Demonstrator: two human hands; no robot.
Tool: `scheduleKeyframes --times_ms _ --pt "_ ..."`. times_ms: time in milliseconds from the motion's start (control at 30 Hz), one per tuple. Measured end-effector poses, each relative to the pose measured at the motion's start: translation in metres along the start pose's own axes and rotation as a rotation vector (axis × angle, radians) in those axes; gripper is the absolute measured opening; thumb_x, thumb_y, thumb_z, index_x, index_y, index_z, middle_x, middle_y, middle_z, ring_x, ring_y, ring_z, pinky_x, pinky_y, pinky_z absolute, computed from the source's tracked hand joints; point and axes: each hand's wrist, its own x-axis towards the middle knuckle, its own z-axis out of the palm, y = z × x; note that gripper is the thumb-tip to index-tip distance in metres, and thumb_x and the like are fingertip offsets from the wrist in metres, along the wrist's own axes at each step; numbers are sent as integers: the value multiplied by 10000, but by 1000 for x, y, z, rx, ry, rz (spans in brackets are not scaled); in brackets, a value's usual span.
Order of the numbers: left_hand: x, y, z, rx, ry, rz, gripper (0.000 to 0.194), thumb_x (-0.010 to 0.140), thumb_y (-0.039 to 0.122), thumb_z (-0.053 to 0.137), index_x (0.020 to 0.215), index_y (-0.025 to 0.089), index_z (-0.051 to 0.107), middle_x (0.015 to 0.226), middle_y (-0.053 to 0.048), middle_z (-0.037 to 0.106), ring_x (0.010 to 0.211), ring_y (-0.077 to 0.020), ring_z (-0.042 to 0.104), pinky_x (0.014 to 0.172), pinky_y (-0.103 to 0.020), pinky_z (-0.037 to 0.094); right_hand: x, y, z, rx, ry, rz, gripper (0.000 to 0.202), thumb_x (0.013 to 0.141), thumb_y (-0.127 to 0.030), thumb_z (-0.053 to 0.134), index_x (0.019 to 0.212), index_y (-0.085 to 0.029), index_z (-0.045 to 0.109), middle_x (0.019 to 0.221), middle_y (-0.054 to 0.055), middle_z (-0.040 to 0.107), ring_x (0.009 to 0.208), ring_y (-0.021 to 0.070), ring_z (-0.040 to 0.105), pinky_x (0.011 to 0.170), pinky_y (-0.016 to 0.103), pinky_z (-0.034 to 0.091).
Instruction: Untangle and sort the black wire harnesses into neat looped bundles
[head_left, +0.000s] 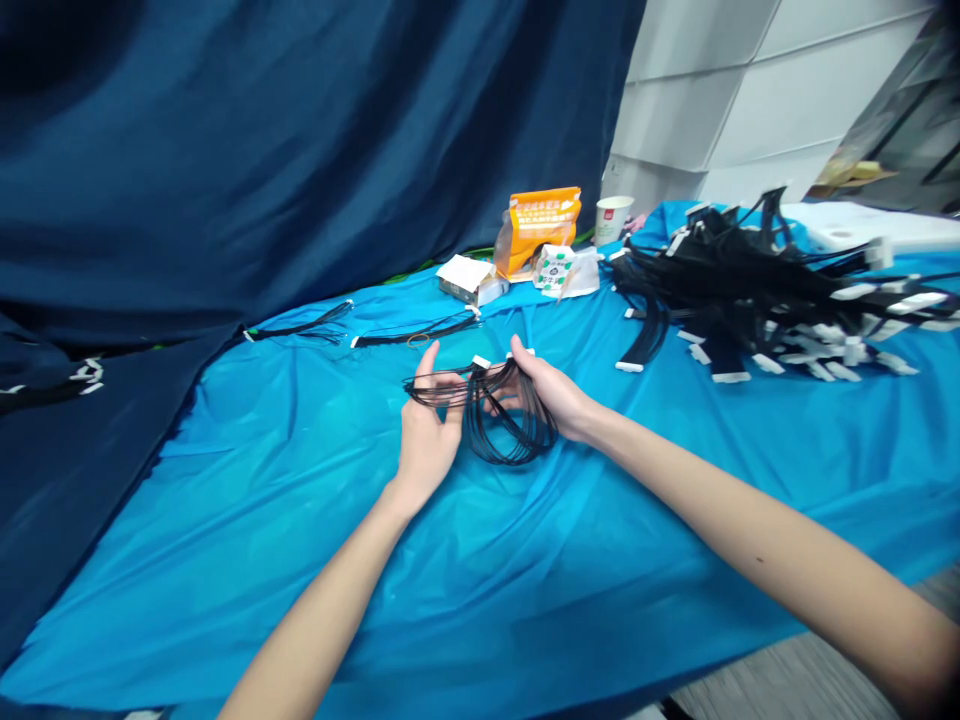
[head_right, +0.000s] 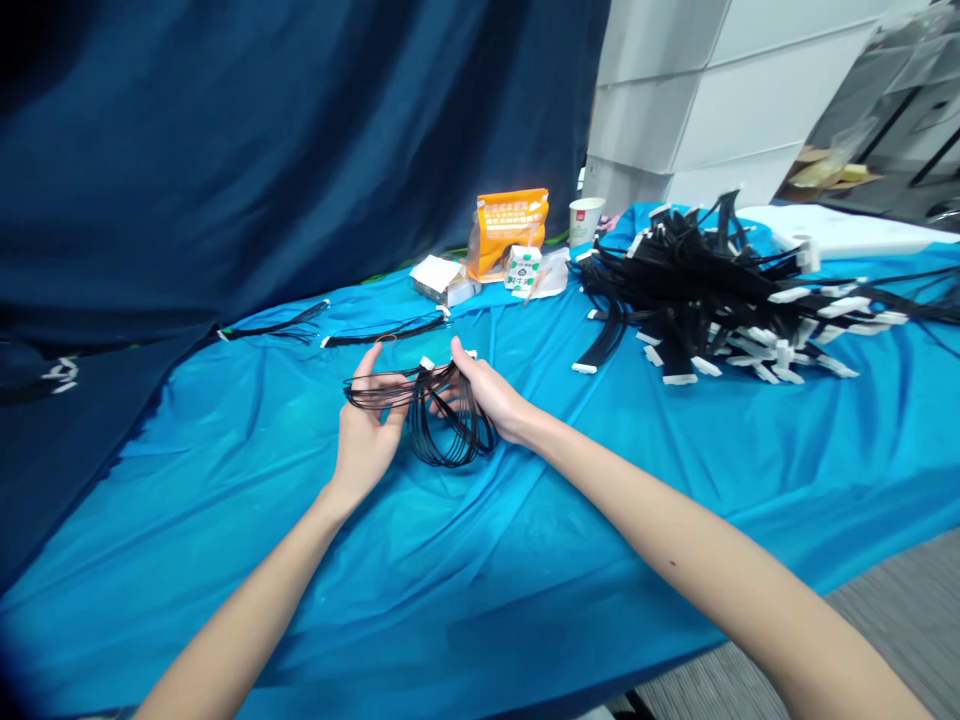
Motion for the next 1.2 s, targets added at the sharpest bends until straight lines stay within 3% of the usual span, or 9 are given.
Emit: scheduleKeyframes --times_ms 267,500,733,933,1200 --pt "-2 7 1 -70 18 -63 587 809 238 571 1349 217 342 874 -34 655 786 -127 631 730 -239 491 4 6 -2 -83 -19 -76 564 874 -583 338 844 -134 677 619 45 653 577 153 607 607 277 513" --pt "-2 11 0 -12 39 -49 489 804 216 569 1276 199 444 862 -32 664 791 -128 635 723 -234 496 4 5 -3 -17 -61 -28 567 924 -518 261 799 -126 651 661 54 656 568 138 596 592 254 503" --pt "-4 10 1 42 84 36 303 805 181 535 1104 173 579 880 -36 679 807 -134 639 753 -249 500 3 2 -7 119 -165 -8 555 906 -555 271 779 -134 610 687 66 646 589 144 599 598 261 503" --pt "-6 9 2 40 115 72 309 804 175 528 1108 165 575 951 -55 676 780 -133 644 738 -256 513 3 1 -7 136 -160 -4 552 906 -555 268 773 -137 603 675 61 635 593 145 598 607 264 502" --pt "-6 9 0 154 123 174 263 810 138 502 1062 158 575 892 -52 682 821 -141 646 738 -261 515 3 1 -7 174 -130 4 530 927 -505 253 787 -127 596 691 63 633 572 145 593 576 270 497"
